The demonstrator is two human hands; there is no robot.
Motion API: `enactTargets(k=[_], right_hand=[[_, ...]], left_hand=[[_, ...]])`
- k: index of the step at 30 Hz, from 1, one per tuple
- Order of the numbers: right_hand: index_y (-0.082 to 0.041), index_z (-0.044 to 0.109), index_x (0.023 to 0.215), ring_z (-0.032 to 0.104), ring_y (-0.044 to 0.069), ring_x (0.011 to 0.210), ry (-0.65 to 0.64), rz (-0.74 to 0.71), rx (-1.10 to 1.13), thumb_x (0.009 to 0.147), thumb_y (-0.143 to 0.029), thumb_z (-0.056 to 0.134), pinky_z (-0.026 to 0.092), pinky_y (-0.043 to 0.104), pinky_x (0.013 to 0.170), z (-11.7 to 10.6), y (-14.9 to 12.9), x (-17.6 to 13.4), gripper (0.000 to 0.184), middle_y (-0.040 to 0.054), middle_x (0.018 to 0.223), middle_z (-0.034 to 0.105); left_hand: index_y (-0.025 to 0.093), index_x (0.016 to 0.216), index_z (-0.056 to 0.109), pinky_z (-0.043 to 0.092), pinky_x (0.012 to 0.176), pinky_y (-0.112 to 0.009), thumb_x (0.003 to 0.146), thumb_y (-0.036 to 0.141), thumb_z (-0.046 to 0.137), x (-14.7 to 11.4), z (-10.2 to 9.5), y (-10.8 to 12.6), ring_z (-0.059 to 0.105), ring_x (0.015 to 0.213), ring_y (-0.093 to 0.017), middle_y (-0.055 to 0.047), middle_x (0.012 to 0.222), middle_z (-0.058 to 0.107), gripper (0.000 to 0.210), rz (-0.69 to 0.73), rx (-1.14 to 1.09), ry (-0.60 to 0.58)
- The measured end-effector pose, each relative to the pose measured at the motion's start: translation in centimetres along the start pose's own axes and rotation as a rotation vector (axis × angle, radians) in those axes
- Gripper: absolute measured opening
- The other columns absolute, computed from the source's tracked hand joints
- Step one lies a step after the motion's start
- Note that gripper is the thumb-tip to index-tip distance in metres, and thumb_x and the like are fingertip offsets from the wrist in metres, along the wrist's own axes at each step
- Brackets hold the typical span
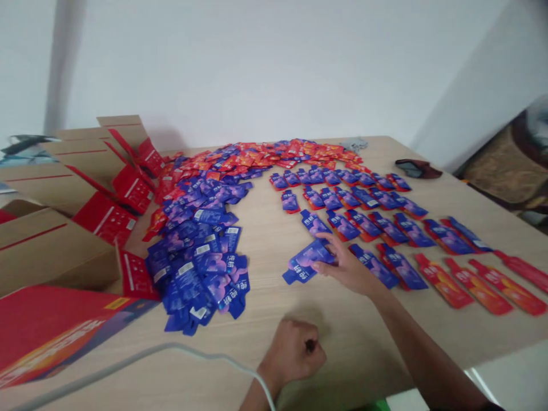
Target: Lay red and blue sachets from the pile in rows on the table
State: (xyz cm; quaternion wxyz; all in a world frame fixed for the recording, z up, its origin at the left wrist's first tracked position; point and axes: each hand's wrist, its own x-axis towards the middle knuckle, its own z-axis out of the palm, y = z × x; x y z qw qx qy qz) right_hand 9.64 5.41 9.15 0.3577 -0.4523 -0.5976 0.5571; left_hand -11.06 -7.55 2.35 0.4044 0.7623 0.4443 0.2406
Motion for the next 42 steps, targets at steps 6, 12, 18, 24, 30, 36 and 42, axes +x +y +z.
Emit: enactTargets(k=[6, 12, 18, 24, 30, 36, 42], right_hand=[[-0.032, 0.055, 0.142, 0.072, 0.017, 0.08, 0.547, 0.038, 0.215, 0.08, -0.047, 0.089, 0.064, 0.034, 0.075, -7.2, 1.8, -8.7, 0.072, 0.0024, 0.111, 0.074], [-0.034, 0.059, 0.123, 0.078, 0.018, 0.085, 1.106, -0.047, 0.486, 0.065, -0.039, 0.098, 0.065, 0.028, 0.07, -12.8, 5.7, -16.4, 0.069, -0.0019, 0.105, 0.077], [-0.026, 0.058, 0.103, 0.073, 0.016, 0.069, 1.465, 0.043, 0.466, 0.053, -0.035, 0.099, 0.059, 0.023, 0.058, -17.8, 9.6, -22.1, 0.065, -0.005, 0.085, 0.073], [-0.023, 0.061, 0.099, 0.059, 0.012, 0.058, 1.393, 0.238, 0.199, 0.051, -0.045, 0.097, 0.041, 0.019, 0.047, -20.8, 9.9, -22.5, 0.064, -0.0029, 0.075, 0.071], [-0.022, 0.061, 0.096, 0.062, 0.018, 0.061, 1.077, 0.324, 0.037, 0.054, -0.049, 0.094, 0.041, 0.026, 0.052, -21.9, 8.6, -19.8, 0.06, 0.001, 0.069, 0.072], [-0.02, 0.063, 0.102, 0.067, 0.021, 0.064, 0.952, 0.312, -0.034, 0.066, -0.051, 0.091, 0.046, 0.029, 0.056, -22.4, 10.2, -18.9, 0.055, 0.0004, 0.069, 0.072], [-0.02, 0.068, 0.1, 0.069, 0.023, 0.068, 0.962, 0.324, -0.09, 0.064, -0.051, 0.092, 0.052, 0.033, 0.061, -23.1, 11.1, -18.5, 0.053, 0.0017, 0.075, 0.075]], left_hand=[[0.021, 0.06, 0.039, 0.024, 0.059, -0.028, 0.07, 0.008, 0.053, 0.3, 0.0, -0.4, 0.043, 0.055, -0.01, 0.005, 0.056, 0.042, 0.021, -0.014, 0.1, -0.033], [0.022, 0.063, 0.034, 0.028, 0.058, -0.025, 0.08, 0.017, 0.048, 0.3, 0.2, -1.8, 0.048, 0.055, -0.012, 0.004, 0.057, 0.042, 0.023, -0.016, 0.148, -0.062], [0.022, 0.064, 0.034, 0.031, 0.056, -0.023, 0.087, 0.021, 0.044, 0.4, 0.1, -2.8, 0.051, 0.054, -0.012, 0.003, 0.057, 0.046, 0.025, 0.038, 0.232, -0.038], [0.022, 0.064, 0.036, 0.033, 0.054, -0.022, 0.091, 0.023, 0.042, 0.5, -0.1, -2.8, 0.053, 0.053, -0.013, 0.002, 0.056, 0.048, 0.027, 0.052, 0.254, -0.002], [0.022, 0.066, 0.039, 0.036, 0.055, -0.021, 0.094, 0.024, 0.041, 0.5, -0.3, -3.2, 0.054, 0.056, -0.013, 0.002, 0.059, 0.049, 0.028, 0.022, 0.25, -0.01], [0.021, 0.068, 0.043, 0.038, 0.057, -0.021, 0.1, 0.028, 0.04, 0.3, -0.4, -3.8, 0.055, 0.059, -0.013, 0.002, 0.062, 0.051, 0.033, -0.008, 0.228, -0.021], [0.021, 0.067, 0.046, 0.039, 0.058, -0.021, 0.1, 0.029, 0.041, 0.4, -0.6, -3.8, 0.055, 0.058, -0.013, 0.002, 0.061, 0.052, 0.035, -0.009, 0.219, -0.021]])
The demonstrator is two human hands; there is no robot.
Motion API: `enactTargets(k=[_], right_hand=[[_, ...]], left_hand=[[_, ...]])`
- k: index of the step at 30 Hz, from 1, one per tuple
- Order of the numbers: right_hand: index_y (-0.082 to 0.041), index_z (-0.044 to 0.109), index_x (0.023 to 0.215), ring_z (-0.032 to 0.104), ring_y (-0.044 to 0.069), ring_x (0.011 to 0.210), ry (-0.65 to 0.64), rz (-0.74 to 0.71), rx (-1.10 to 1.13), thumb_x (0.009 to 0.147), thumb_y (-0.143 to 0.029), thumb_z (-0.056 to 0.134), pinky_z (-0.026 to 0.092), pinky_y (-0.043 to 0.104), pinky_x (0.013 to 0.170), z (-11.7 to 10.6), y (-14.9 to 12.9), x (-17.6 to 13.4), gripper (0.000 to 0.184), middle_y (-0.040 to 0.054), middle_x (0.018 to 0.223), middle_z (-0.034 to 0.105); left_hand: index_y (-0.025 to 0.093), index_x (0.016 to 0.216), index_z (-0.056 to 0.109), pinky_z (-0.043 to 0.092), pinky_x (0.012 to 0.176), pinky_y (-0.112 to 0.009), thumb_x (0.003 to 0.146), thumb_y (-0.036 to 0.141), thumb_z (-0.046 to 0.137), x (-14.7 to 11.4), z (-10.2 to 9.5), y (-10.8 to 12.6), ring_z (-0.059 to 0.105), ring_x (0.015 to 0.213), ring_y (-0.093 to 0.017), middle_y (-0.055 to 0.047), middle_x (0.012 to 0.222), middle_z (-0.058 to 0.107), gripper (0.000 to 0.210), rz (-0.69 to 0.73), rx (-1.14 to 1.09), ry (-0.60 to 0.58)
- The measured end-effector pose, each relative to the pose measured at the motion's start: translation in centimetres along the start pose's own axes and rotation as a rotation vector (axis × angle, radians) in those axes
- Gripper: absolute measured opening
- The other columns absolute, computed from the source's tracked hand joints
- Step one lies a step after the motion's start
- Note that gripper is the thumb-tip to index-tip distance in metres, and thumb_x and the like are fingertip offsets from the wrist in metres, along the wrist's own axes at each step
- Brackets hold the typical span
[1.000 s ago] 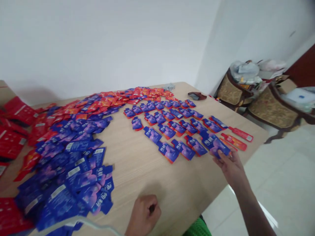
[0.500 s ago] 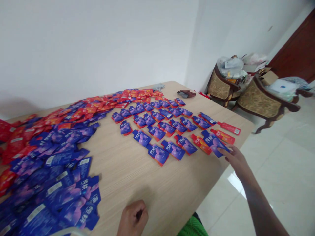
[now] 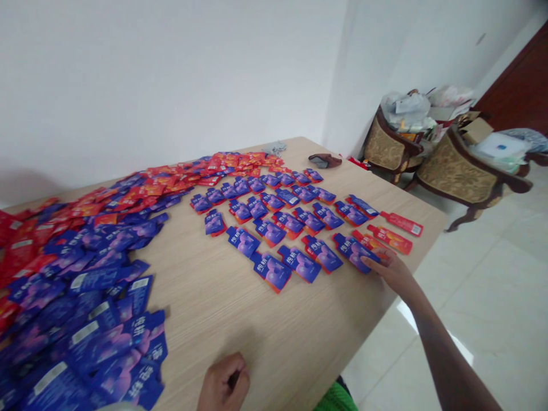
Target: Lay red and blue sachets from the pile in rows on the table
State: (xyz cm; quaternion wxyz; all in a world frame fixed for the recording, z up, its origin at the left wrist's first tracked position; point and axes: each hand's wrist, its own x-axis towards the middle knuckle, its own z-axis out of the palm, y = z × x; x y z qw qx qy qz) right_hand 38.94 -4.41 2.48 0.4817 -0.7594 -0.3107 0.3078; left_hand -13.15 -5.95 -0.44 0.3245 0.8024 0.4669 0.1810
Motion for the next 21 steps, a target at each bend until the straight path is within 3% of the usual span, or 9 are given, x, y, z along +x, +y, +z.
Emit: enactTargets(k=[5, 13, 21], right_hand=[[-0.021, 0.073, 0.093, 0.07, 0.023, 0.078, 0.108, -0.108, -0.179, 0.064, -0.057, 0.089, 0.054, 0.035, 0.069, -0.17, 0.24, 0.27, 0.049, 0.0046, 0.088, 0.077], [-0.023, 0.072, 0.098, 0.071, 0.025, 0.081, 0.159, -0.13, -0.33, 0.061, -0.065, 0.086, 0.055, 0.037, 0.07, 0.13, 0.76, 0.09, 0.058, 0.0063, 0.096, 0.078], [-0.025, 0.075, 0.097, 0.068, 0.023, 0.07, 0.108, -0.205, -0.524, 0.069, -0.073, 0.078, 0.053, 0.038, 0.068, 0.59, 0.05, -0.47, 0.056, 0.005, 0.095, 0.078]], left_hand=[[0.021, 0.066, 0.045, 0.039, 0.057, -0.022, 0.098, 0.027, 0.043, 0.08, -0.15, 0.26, 0.054, 0.058, -0.013, 0.002, 0.06, 0.053, 0.033, -0.026, -0.012, 0.014], [0.021, 0.068, 0.046, 0.04, 0.058, -0.021, 0.1, 0.026, 0.04, -0.16, 0.09, 0.06, 0.057, 0.059, -0.013, 0.002, 0.061, 0.054, 0.033, -0.014, 0.019, -0.003], [0.021, 0.069, 0.044, 0.04, 0.059, -0.022, 0.099, 0.026, 0.041, 0.05, -0.1, 0.29, 0.057, 0.059, -0.013, 0.002, 0.062, 0.054, 0.031, -0.007, 0.035, -0.009]])
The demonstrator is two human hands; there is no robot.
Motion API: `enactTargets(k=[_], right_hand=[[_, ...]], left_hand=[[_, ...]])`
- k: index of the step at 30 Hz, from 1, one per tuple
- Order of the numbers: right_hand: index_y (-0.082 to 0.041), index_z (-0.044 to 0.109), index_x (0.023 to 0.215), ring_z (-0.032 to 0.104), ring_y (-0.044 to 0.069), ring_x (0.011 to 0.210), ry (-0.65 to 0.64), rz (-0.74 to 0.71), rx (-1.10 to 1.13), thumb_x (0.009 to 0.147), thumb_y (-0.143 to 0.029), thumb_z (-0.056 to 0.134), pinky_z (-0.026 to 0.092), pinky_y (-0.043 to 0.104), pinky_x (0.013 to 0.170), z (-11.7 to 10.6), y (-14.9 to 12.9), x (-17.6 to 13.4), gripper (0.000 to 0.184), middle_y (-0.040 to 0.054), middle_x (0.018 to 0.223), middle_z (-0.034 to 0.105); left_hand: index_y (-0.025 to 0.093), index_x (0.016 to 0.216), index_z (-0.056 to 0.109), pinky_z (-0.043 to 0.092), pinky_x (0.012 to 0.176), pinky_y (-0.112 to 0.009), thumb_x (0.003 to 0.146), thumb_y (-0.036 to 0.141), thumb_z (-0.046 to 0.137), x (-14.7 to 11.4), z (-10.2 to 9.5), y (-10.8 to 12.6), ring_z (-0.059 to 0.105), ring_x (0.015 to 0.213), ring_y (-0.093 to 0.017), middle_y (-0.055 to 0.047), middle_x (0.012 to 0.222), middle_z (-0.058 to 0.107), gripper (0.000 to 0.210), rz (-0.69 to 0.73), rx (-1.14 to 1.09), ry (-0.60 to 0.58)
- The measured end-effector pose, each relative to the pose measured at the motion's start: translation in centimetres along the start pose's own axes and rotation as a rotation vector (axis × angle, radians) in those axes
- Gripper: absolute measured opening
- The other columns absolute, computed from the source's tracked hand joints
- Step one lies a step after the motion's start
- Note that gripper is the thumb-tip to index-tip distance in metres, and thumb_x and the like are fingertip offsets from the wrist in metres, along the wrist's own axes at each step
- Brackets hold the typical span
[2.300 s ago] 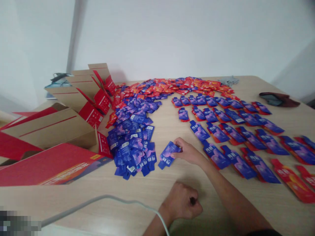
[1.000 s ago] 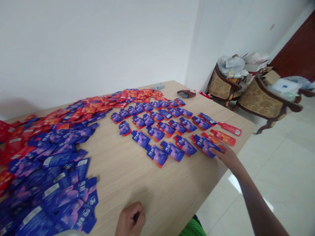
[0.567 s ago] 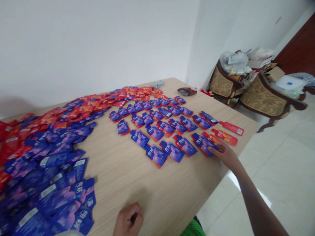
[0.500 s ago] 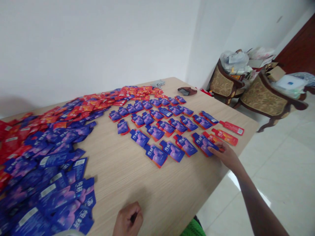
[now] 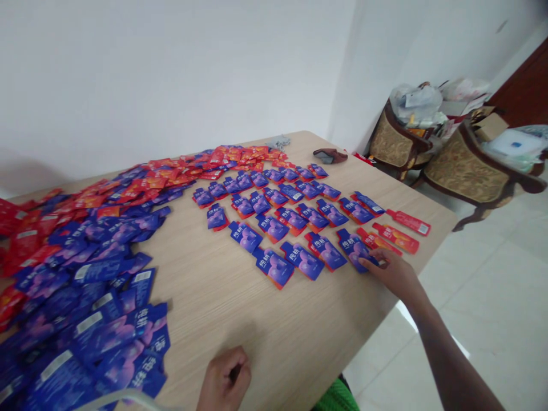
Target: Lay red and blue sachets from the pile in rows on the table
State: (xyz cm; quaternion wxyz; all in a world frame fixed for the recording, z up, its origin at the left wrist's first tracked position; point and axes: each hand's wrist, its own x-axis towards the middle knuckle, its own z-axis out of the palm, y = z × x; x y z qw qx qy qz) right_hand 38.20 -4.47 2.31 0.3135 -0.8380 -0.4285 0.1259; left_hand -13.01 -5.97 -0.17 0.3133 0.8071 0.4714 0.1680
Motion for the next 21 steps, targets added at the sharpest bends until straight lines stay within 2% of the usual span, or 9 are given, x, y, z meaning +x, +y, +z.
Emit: enactTargets(k=[4, 10, 13, 16, 18, 19, 21], right_hand=[[-0.028, 0.077, 0.098, 0.067, 0.022, 0.07, 0.0, -0.085, -0.066, 0.076, -0.073, 0.074, 0.053, 0.039, 0.069, -0.3, -0.3, -0.3, 0.05, 0.0036, 0.1, 0.077], [-0.026, 0.08, 0.094, 0.066, 0.023, 0.08, 0.136, -0.193, -0.028, 0.075, -0.073, 0.077, 0.056, 0.043, 0.082, -0.9, -1.2, -0.8, 0.051, 0.0076, 0.108, 0.074], [-0.025, 0.08, 0.093, 0.066, 0.026, 0.088, 0.259, -0.259, -0.004, 0.077, -0.071, 0.077, 0.056, 0.045, 0.086, -1.9, -3.1, -1.8, 0.048, 0.0094, 0.109, 0.074], [-0.026, 0.079, 0.095, 0.064, 0.024, 0.08, 0.356, -0.291, 0.041, 0.083, -0.068, 0.075, 0.056, 0.042, 0.076, -2.2, -6.1, -4.0, 0.043, 0.01, 0.107, 0.072], [-0.028, 0.078, 0.094, 0.061, 0.022, 0.072, 0.301, -0.336, 0.127, 0.085, -0.063, 0.076, 0.055, 0.039, 0.068, -1.4, -8.5, -6.1, 0.036, 0.0091, 0.101, 0.072], [-0.029, 0.077, 0.093, 0.06, 0.021, 0.07, 0.216, -0.364, 0.18, 0.086, -0.061, 0.076, 0.055, 0.037, 0.066, -0.7, -9.7, -7.1, 0.033, 0.0082, 0.097, 0.072], [-0.03, 0.076, 0.094, 0.06, 0.02, 0.066, -0.049, -0.412, 0.278, 0.087, -0.057, 0.076, 0.055, 0.035, 0.063, 1.7, -12.2, -9.2, 0.028, 0.0061, 0.09, 0.071]], left_hand=[[0.021, 0.067, 0.044, 0.039, 0.058, -0.022, 0.097, 0.024, 0.04, 0.3, -0.3, 0.8, 0.056, 0.058, -0.013, 0.002, 0.061, 0.053, 0.03, -0.007, -0.018, 0.014], [0.022, 0.064, 0.042, 0.035, 0.054, -0.021, 0.092, 0.023, 0.043, 0.5, -0.4, 1.6, 0.052, 0.054, -0.012, 0.002, 0.057, 0.05, 0.028, 0.005, -0.047, 0.063], [0.022, 0.064, 0.041, 0.035, 0.055, -0.022, 0.089, 0.023, 0.044, 0.5, -0.3, 1.8, 0.053, 0.054, -0.013, 0.002, 0.057, 0.049, 0.025, -0.012, -0.073, 0.072], [0.022, 0.063, 0.04, 0.033, 0.056, -0.023, 0.086, 0.023, 0.046, 0.5, -0.2, 2.2, 0.05, 0.054, -0.013, 0.003, 0.056, 0.047, 0.023, -0.046, -0.123, 0.067], [0.022, 0.063, 0.04, 0.031, 0.056, -0.024, 0.083, 0.022, 0.047, 0.5, -0.2, 2.6, 0.047, 0.055, -0.012, 0.003, 0.057, 0.045, 0.022, -0.08, -0.175, 0.057], [0.022, 0.062, 0.04, 0.03, 0.056, -0.025, 0.082, 0.021, 0.048, 0.5, -0.3, 2.8, 0.046, 0.055, -0.012, 0.003, 0.057, 0.043, 0.021, -0.091, -0.204, 0.054], [0.022, 0.061, 0.038, 0.028, 0.056, -0.026, 0.078, 0.019, 0.049, 0.5, -0.4, 3.2, 0.043, 0.055, -0.012, 0.004, 0.057, 0.041, 0.02, -0.099, -0.261, 0.055]])
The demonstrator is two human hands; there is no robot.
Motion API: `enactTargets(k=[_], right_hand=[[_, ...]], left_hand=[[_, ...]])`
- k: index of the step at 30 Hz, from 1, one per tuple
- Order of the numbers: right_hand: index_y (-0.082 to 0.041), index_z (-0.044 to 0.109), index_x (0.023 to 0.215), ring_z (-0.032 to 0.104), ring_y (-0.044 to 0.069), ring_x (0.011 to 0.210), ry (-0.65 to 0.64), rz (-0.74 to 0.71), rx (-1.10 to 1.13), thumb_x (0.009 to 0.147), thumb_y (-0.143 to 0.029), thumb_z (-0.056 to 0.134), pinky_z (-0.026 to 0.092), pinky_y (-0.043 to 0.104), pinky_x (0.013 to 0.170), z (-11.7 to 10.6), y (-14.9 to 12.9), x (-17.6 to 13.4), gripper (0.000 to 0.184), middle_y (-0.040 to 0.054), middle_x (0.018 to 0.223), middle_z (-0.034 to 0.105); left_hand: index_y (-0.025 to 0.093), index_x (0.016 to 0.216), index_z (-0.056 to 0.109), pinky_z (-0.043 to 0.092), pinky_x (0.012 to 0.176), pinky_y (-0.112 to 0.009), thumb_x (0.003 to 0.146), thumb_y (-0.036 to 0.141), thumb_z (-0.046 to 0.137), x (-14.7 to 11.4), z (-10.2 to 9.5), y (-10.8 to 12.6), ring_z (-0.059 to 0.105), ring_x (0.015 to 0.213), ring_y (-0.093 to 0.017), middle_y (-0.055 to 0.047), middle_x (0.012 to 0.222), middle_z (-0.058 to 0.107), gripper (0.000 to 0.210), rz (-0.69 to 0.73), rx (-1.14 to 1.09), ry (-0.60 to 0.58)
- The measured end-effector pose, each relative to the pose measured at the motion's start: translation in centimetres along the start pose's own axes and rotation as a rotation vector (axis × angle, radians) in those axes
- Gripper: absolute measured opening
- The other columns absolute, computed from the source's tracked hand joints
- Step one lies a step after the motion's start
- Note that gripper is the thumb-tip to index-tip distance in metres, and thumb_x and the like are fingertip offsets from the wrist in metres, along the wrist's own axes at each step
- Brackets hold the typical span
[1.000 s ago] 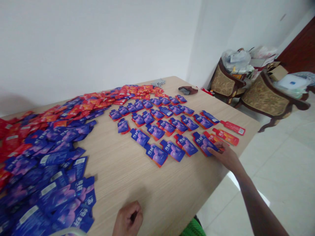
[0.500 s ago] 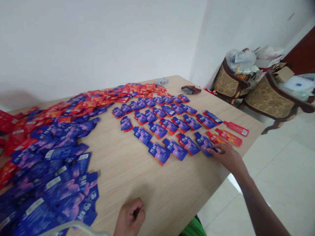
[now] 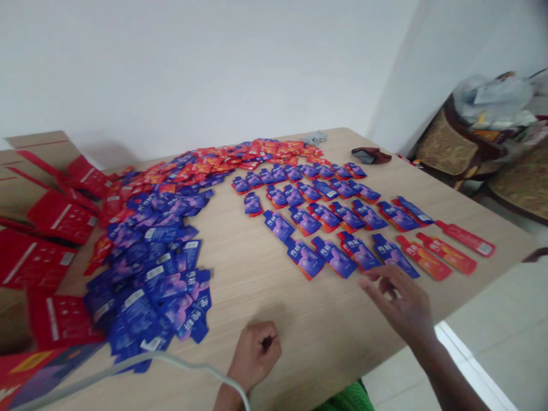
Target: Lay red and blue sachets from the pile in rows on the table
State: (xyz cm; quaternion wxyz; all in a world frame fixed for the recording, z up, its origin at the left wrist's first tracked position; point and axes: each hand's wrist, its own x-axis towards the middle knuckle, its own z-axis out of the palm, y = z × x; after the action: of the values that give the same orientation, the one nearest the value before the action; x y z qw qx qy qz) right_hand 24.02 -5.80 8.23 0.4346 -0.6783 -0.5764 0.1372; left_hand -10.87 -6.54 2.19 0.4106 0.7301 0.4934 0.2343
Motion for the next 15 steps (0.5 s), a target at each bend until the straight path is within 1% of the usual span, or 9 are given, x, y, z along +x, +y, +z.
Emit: enactTargets(k=[1, 3, 5, 6, 8, 9, 11, 13, 15], right_hand=[[-0.03, 0.076, 0.098, 0.061, 0.02, 0.065, -0.15, -0.006, 0.061, 0.088, -0.055, 0.075, 0.056, 0.035, 0.063, 1.8, -1.1, -0.4, 0.027, 0.0052, 0.088, 0.072], [-0.03, 0.076, 0.113, 0.065, 0.021, 0.071, -0.435, -0.053, 0.147, 0.09, -0.05, 0.073, 0.06, 0.037, 0.07, 5.7, -3.3, -0.8, 0.031, 0.0051, 0.095, 0.075], [-0.03, 0.071, 0.13, 0.071, 0.024, 0.086, -0.644, -0.167, 0.191, 0.093, -0.042, 0.07, 0.061, 0.042, 0.085, 9.5, -5.6, -0.7, 0.039, 0.0063, 0.108, 0.076], [-0.03, 0.069, 0.135, 0.071, 0.026, 0.097, -0.712, -0.244, 0.204, 0.094, -0.039, 0.069, 0.059, 0.044, 0.093, 11.3, -6.7, -0.4, 0.043, 0.007, 0.116, 0.076], [-0.029, 0.067, 0.14, 0.068, 0.027, 0.117, -0.792, -0.398, 0.226, 0.095, -0.032, 0.067, 0.053, 0.045, 0.107, 15.0, -9.2, 0.3, 0.045, 0.0075, 0.128, 0.074], [-0.028, 0.066, 0.141, 0.065, 0.027, 0.123, -0.818, -0.461, 0.229, 0.096, -0.03, 0.066, 0.05, 0.044, 0.111, 16.8, -10.3, 0.8, 0.045, 0.0075, 0.132, 0.072], [-0.026, 0.067, 0.14, 0.063, 0.026, 0.128, -0.849, -0.543, 0.227, 0.098, -0.027, 0.065, 0.047, 0.042, 0.115, 20.6, -12.6, 1.7, 0.042, 0.0078, 0.137, 0.07], [-0.023, 0.067, 0.14, 0.062, 0.025, 0.13, -0.871, -0.591, 0.211, 0.098, -0.026, 0.065, 0.045, 0.041, 0.117, 24.4, -14.4, 2.2, 0.041, 0.0098, 0.139, 0.068], [-0.02, 0.065, 0.142, 0.06, 0.027, 0.132, -0.888, -0.62, 0.192, 0.098, -0.032, 0.068, 0.044, 0.042, 0.117, 27.8, -15.8, 2.3, 0.045, 0.0126, 0.141, 0.066]], left_hand=[[0.022, 0.061, 0.038, 0.027, 0.056, -0.026, 0.076, 0.018, 0.049, -0.1, 0.0, 0.2, 0.042, 0.055, -0.011, 0.004, 0.057, 0.04, 0.019, 0.006, -0.027, -0.002], [0.022, 0.06, 0.041, 0.027, 0.056, -0.027, 0.073, 0.017, 0.051, -0.2, 0.0, 0.4, 0.042, 0.054, -0.011, 0.005, 0.057, 0.041, 0.017, 0.004, -0.05, 0.005], [0.022, 0.06, 0.044, 0.027, 0.056, -0.027, 0.07, 0.015, 0.052, -0.4, 0.1, 0.6, 0.041, 0.053, -0.011, 0.005, 0.056, 0.042, 0.015, 0.0, -0.061, 0.012], [0.022, 0.059, 0.044, 0.027, 0.055, -0.027, 0.069, 0.015, 0.053, -0.5, 0.1, 0.6, 0.041, 0.052, -0.01, 0.006, 0.055, 0.042, 0.015, 0.002, -0.068, 0.014], [0.021, 0.057, 0.044, 0.026, 0.054, -0.027, 0.067, 0.013, 0.054, -0.6, 0.1, 0.7, 0.039, 0.05, -0.009, 0.006, 0.054, 0.042, 0.016, 0.01, -0.086, 0.016], [0.021, 0.057, 0.045, 0.026, 0.054, -0.027, 0.065, 0.012, 0.054, -0.7, 0.2, 0.7, 0.039, 0.049, -0.009, 0.007, 0.054, 0.043, 0.015, 0.014, -0.097, 0.019], [0.021, 0.058, 0.048, 0.027, 0.053, -0.026, 0.063, 0.009, 0.055, -0.8, 0.3, 0.6, 0.04, 0.048, -0.009, 0.007, 0.054, 0.044, 0.014, 0.021, -0.116, 0.025], [0.021, 0.057, 0.046, 0.025, 0.052, -0.027, 0.061, 0.008, 0.056, -0.9, 0.5, 0.5, 0.038, 0.048, -0.008, 0.008, 0.052, 0.042, 0.017, 0.029, -0.125, 0.031], [0.021, 0.055, 0.043, 0.023, 0.051, -0.027, 0.059, 0.006, 0.057, -0.9, 0.6, 0.3, 0.035, 0.047, -0.008, 0.008, 0.051, 0.037, 0.021, 0.035, -0.127, 0.04]])
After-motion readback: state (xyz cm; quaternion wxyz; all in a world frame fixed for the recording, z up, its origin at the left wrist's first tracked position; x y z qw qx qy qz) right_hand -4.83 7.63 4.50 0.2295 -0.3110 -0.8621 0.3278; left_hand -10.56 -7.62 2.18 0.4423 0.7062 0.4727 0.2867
